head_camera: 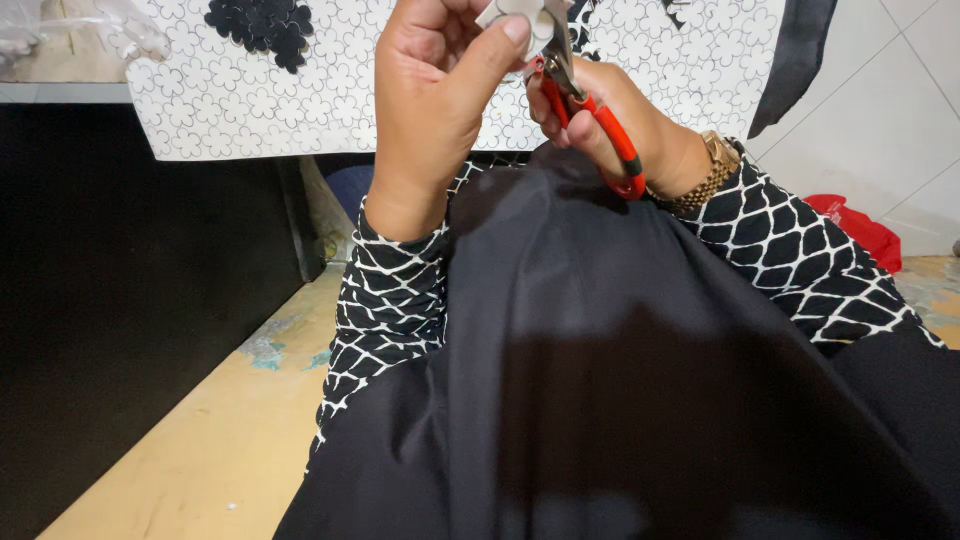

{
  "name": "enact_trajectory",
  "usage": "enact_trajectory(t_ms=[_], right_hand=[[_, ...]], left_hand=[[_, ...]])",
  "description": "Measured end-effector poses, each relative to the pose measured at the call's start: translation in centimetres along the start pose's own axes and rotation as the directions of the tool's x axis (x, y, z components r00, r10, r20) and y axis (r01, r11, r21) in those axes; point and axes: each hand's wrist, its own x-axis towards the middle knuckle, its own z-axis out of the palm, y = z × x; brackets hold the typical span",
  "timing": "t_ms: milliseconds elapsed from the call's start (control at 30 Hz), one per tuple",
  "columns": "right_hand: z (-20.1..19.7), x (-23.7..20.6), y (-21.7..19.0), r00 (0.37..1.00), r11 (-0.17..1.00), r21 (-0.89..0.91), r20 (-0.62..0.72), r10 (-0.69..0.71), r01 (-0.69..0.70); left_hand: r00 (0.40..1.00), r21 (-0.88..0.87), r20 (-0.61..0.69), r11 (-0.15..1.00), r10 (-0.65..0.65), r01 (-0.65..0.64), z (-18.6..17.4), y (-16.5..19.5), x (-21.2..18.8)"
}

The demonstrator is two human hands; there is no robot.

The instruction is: The person sits with a dark fabric panel over their lap and uses red-handled scissors to trim small black fabric pieces, cutting petal-shaped motifs from a white patterned fabric board. Cut scraps accumulate on the board as the person works through the pieces one at a time.

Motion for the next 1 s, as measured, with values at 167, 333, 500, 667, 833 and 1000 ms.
enact_trajectory(t_ms=[167,333,500,667,833,1000], right_hand=[[-0.04,-0.02,-0.19,1.0,0.999,0.029,-0.011,0.028,-0.028],[0.15,0.2,-0.14,1.0,0.999,0.035,0.011,0.029,-0.03],[0.41,-0.02,-0.39,0.998,0.996,0.074,-0.037,0.045,-0.043],[0.34,0.02,-0.74,0.998,0.994,0.1,-0.035,0.051,-0.047],[0.19,-0.16,-0.78,0.998,0.998,0.047,-0.043,0.046,-0.044],[0.42,-0.26,-0.39,0.995,0.995,0.087,-0.08,0.053,-0.046]], left_hand=[[0.998,0.017,-0.047,0.999,0.043,-0.042,0.46,-0.07,-0.17],[0.997,0.034,-0.073,0.999,0.018,-0.015,0.45,-0.07,-0.16],[1.0,0.01,-0.011,1.0,-0.023,0.023,0.48,-0.25,-0.06],[0.999,-0.004,-0.036,1.0,-0.027,0.027,0.77,-0.34,-0.05],[0.999,0.009,-0.035,1.0,-0.02,0.02,0.66,-0.09,-0.14],[0.999,0.01,-0.038,1.0,-0.019,0.019,0.64,-0.2,-0.03]])
